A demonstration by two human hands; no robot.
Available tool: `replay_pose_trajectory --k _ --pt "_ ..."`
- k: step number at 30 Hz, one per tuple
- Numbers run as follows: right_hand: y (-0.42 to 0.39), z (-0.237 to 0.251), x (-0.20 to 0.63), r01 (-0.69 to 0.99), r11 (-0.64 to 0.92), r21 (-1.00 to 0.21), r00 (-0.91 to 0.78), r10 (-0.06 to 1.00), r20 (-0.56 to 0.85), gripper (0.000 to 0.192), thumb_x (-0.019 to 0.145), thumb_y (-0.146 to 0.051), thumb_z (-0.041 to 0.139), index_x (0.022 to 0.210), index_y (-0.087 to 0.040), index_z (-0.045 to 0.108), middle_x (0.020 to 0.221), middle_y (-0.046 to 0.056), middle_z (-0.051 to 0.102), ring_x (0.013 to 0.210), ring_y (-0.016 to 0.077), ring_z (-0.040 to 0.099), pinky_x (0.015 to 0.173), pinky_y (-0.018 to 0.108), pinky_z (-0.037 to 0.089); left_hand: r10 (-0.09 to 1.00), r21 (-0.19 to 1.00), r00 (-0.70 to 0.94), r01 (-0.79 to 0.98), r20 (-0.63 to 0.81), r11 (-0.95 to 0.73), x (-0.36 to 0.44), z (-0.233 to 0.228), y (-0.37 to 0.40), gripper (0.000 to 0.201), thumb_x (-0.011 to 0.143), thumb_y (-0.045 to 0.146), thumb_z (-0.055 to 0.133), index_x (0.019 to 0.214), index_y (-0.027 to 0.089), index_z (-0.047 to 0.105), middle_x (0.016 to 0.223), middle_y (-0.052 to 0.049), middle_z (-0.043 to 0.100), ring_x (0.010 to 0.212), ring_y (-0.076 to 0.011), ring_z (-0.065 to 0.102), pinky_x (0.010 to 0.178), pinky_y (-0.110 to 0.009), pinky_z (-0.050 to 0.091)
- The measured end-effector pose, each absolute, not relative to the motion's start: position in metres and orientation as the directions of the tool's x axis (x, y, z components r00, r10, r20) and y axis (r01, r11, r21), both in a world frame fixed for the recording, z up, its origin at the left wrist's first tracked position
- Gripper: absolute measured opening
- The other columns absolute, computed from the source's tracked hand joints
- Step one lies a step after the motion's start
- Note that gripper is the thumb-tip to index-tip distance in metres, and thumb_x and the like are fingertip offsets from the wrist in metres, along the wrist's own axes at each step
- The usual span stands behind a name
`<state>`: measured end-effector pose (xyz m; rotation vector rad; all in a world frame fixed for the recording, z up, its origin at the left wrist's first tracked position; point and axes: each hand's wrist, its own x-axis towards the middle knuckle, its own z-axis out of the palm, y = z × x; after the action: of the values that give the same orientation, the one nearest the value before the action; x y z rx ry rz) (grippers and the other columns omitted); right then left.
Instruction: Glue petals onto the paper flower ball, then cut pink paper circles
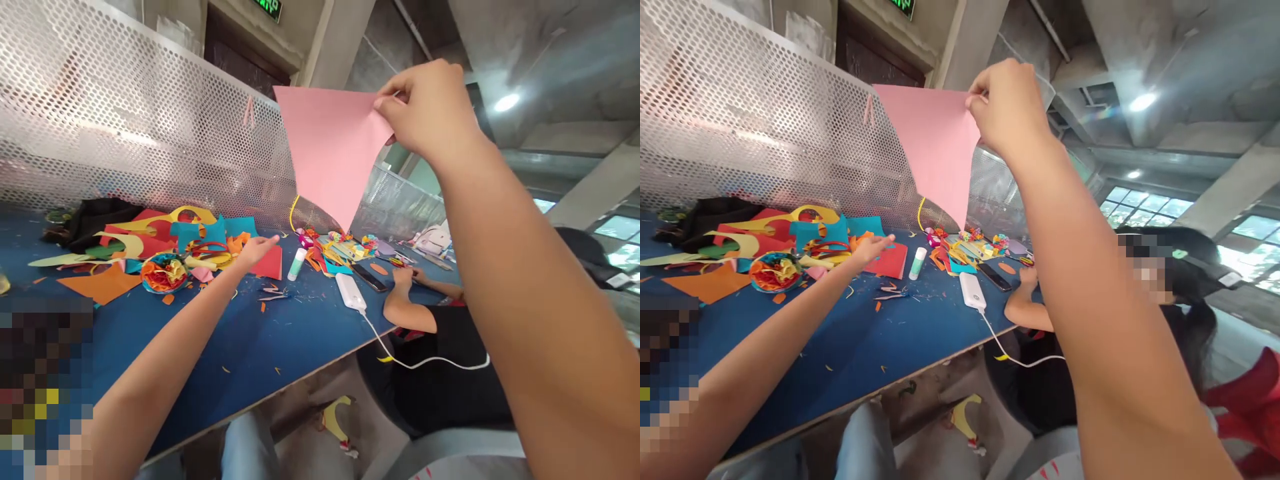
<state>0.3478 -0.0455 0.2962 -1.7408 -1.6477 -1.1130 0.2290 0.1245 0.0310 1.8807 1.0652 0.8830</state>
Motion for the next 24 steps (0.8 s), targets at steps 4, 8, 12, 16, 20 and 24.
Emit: replay_pose_trajectory --k 4,8,12,16,20,24 --pt "-0.067 0.285 0.346 0.935 0.259 -0.241 0.076 0.517 0.852 0.016 0.079 -0.025 0.055 0.067 -0.027 0.066 0.060 -0.001 0.060 0.051 0.0135 0.060 0.052 0.030 0.054 0.912 0.968 0.360 0.071 0.199 -0.239 0.189 0.071 0.102 0.035 0.089 0.034 0.051 0.118 0.015 0.051 0.118 -0.010 0.055 0.099 -0.0216 0.058 0.083 -0.043 0.050" --pt "-0.081 0.258 0.359 0.763 0.410 -0.499 0.223 0.558 0.799 0.014 0.076 -0.019 0.057 0.067 -0.023 0.066 0.068 0.000 0.066 0.061 0.0132 0.062 0.064 0.033 0.055 0.954 0.996 0.284 -0.020 0.093 -0.091 0.134 0.081 0.066 0.034 0.089 0.035 0.050 0.118 0.016 0.051 0.118 -0.010 0.055 0.098 -0.0209 0.058 0.082 -0.041 0.050" --pt "-0.091 0.198 0.378 0.644 0.241 -0.726 0.342 0.758 0.555 0.015 0.083 -0.023 0.050 0.084 -0.023 0.065 0.087 0.003 0.069 0.074 0.0143 0.064 0.067 0.027 0.053 0.969 1.000 0.248 -0.012 -0.020 0.023 0.084 0.062 0.017 0.030 0.089 0.033 0.051 0.113 0.016 0.054 0.112 -0.009 0.058 0.093 -0.0190 0.059 0.079 -0.039 0.051" --pt "-0.099 0.109 0.377 0.700 0.072 -0.711 0.297 0.875 0.382 0.022 0.084 -0.022 0.049 0.093 -0.013 0.066 0.078 0.005 0.070 0.069 0.0174 0.066 0.060 0.026 0.051 0.986 0.998 0.159 0.032 -0.056 0.052 0.043 0.032 -0.024 0.030 0.087 0.029 0.054 0.113 0.014 0.054 0.112 -0.008 0.058 0.093 -0.0194 0.059 0.078 -0.039 0.052" --pt "-0.113 0.035 0.350 0.836 -0.064 -0.546 0.280 0.904 0.323 0.015 0.084 -0.021 0.054 0.086 -0.015 0.068 0.079 0.004 0.071 0.078 0.0177 0.066 0.069 0.026 0.050 0.997 0.993 0.043 0.097 -0.066 0.061 0.020 0.000 -0.047 0.030 0.088 0.030 0.054 0.113 0.014 0.054 0.111 -0.008 0.058 0.093 -0.0195 0.059 0.078 -0.039 0.052" --pt "-0.124 0.008 0.315 0.930 -0.176 -0.322 0.300 0.870 0.392 0.019 0.087 -0.023 0.051 0.096 -0.015 0.066 0.082 0.008 0.069 0.079 0.0210 0.065 0.074 0.039 0.048 1.000 0.986 -0.008 0.169 -0.007 0.008 0.025 -0.025 -0.053 0.032 0.088 0.029 0.054 0.117 0.015 0.052 0.113 -0.009 0.057 0.094 -0.0199 0.059 0.078 -0.040 0.052"
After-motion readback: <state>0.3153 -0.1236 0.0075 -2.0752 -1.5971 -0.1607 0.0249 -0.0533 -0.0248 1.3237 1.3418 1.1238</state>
